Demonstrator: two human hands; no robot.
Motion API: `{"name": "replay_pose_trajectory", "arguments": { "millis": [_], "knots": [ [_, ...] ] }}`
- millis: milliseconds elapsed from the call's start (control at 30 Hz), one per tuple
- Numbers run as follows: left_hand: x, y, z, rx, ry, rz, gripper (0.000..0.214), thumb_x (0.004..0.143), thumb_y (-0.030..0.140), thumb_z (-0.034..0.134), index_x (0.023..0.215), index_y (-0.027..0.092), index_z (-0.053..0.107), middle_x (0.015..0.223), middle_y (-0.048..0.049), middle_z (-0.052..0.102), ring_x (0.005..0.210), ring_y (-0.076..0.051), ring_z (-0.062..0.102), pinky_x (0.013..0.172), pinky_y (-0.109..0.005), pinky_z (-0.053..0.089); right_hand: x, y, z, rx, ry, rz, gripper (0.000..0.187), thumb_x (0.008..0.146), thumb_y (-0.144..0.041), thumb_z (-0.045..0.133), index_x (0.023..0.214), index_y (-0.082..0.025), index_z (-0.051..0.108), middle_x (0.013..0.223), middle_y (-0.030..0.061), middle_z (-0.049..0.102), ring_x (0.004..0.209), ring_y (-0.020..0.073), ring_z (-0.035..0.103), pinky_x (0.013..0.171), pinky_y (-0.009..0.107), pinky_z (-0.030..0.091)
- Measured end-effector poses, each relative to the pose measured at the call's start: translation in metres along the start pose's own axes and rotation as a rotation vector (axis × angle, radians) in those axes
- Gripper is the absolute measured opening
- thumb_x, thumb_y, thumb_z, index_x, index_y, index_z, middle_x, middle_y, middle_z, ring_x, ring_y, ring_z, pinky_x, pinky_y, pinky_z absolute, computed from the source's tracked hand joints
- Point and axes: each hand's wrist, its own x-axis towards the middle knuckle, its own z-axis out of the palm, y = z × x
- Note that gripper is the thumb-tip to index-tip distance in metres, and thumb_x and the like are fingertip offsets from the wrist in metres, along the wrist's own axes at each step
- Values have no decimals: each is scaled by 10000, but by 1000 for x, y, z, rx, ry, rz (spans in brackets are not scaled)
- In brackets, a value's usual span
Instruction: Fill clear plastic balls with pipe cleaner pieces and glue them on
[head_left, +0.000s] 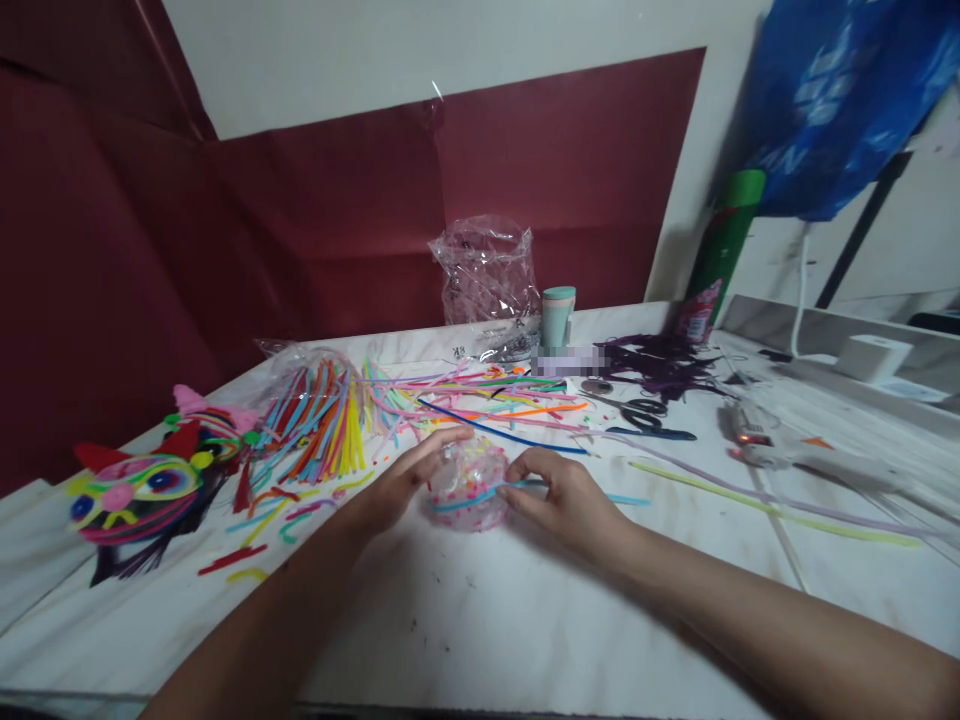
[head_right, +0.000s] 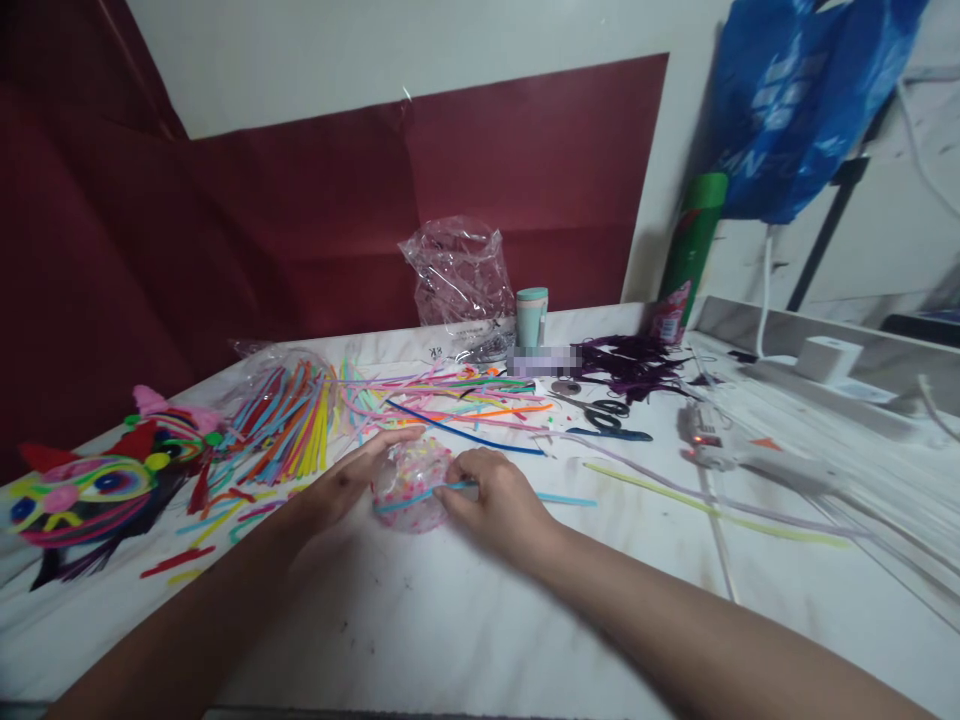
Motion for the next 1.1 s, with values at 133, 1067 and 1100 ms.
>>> {"name": "replay_pose_trajectory", "arguments": {
  "millis": [133,1067,1100],
  "knots": [
    [-1,4,-1,109,19,-9,617,823,583,418,1314,211,457,1404,-57,432,1326,-307,322,1110,-401,210,0,1,0,1,-5,9,112,786,-261,560,711,-180,581,712,35,658,659,169,589,594,257,425],
    [4,-5,5,183,136,-75,750,635,413,707,1297,213,417,1354,-85,459,1257,-323,409,1049,-426,331,13,-8,-45,112,393,-82,134,846,-286,542,949,-203,563,925,59,624,878,186,592,799,335,465],
    [4,-7,5,154,145,-71,751,640,415,705,1297,210,407,1344,-88,466,1246,-320,421,1039,-423,343,15,-10,-54,165,457,-76,138,845,-295,550,951,-208,570,927,54,620,885,185,593,814,340,463]
  ]
}}
